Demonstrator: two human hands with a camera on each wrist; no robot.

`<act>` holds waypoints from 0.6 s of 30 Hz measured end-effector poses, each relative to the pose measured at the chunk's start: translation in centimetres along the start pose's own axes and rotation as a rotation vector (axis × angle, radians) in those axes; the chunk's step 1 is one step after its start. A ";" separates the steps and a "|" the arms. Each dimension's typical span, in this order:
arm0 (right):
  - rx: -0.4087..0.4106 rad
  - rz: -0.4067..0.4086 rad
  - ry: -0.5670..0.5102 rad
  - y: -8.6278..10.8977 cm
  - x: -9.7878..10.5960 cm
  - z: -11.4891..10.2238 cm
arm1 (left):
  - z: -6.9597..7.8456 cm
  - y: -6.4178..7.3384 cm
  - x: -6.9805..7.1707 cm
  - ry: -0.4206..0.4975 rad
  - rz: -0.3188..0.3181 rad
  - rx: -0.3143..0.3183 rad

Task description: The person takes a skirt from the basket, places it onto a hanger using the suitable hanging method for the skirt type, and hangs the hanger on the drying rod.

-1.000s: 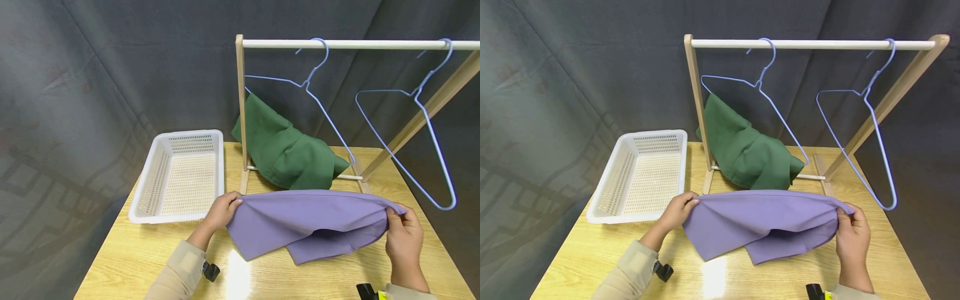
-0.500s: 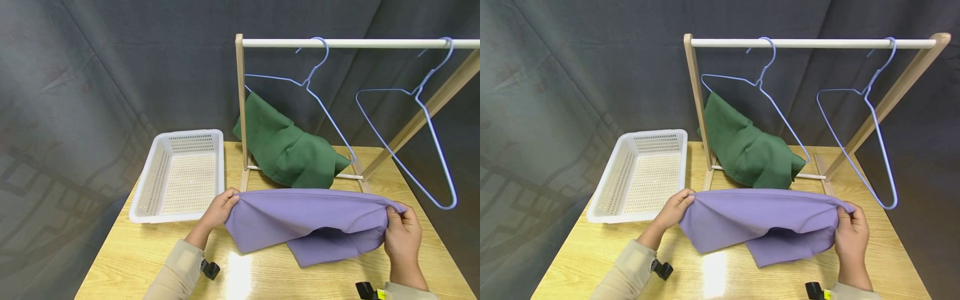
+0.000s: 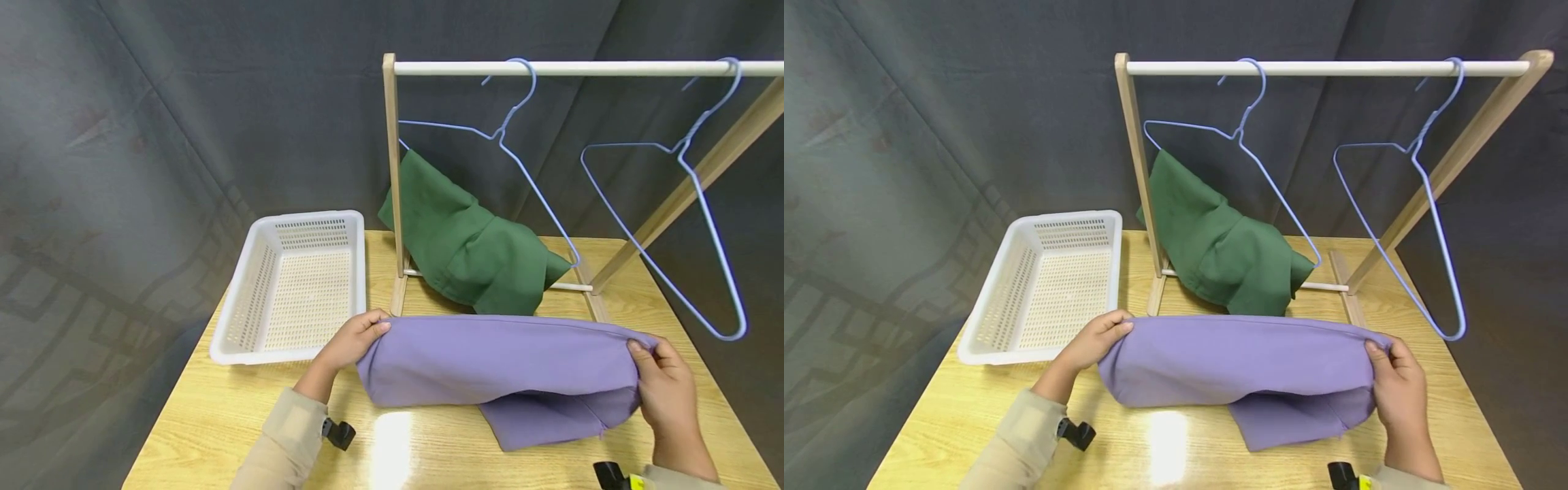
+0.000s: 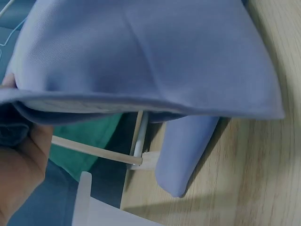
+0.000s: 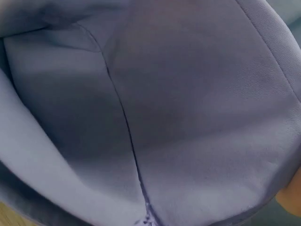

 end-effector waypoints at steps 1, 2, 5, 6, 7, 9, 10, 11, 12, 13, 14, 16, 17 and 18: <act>-0.008 -0.004 0.004 0.0 -0.2 -0.1 | -0.6 -0.2 0.1 -0.020 0.010 0.001; -0.016 -0.002 0.007 0.0 -0.3 0.0 | -1.2 -0.5 0.3 -0.042 0.022 0.005; -0.032 0.010 0.003 -0.1 -0.7 0.2 | -2.9 -1.5 0.6 -0.132 0.055 0.015; -0.044 0.011 -0.002 -0.1 -0.9 0.3 | -3.5 -1.8 0.7 -0.167 0.062 0.015; -0.055 0.013 -0.003 -0.1 -1.0 0.4 | -4.0 -2.2 0.7 -0.211 0.072 0.022; -0.069 0.010 0.017 0.0 -1.4 0.6 | -4.1 -2.7 0.5 -0.297 0.091 0.038; -0.083 0.005 0.020 0.1 -1.6 0.6 | -4.1 -3.0 0.4 -0.339 0.102 0.039; -0.096 0.005 0.029 0.2 -1.8 0.6 | -4.0 -3.2 0.2 -0.379 0.113 0.033; -0.110 0.003 0.041 0.3 -2.0 0.6 | -3.9 -3.4 0.0 -0.414 0.127 0.030; -0.122 0.004 0.055 0.3 -2.2 0.7 | -3.8 -3.6 -0.2 -0.443 0.141 0.035; -0.127 0.007 0.077 0.4 -2.4 0.7 | -3.7 -3.8 -0.4 -0.472 0.154 0.036; -0.143 0.018 0.096 0.3 -2.8 0.7 | -3.7 -4.2 -0.6 -0.535 0.180 0.042; -0.145 0.022 0.120 0.3 -2.9 0.7 | -3.7 -4.4 -0.7 -0.558 0.187 0.052; -0.149 0.017 0.144 0.2 -3.0 0.7 | -3.8 -4.6 -0.8 -0.580 0.193 0.066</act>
Point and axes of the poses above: each hand's wrist, its own y-axis away from the middle knuckle, its own x-axis out of the back of the hand, z = x × y, the point moved 4 cm from there along -y, towards the middle knuckle, and after that the axes turned 15 degrees about y, right-handed, at the moved point
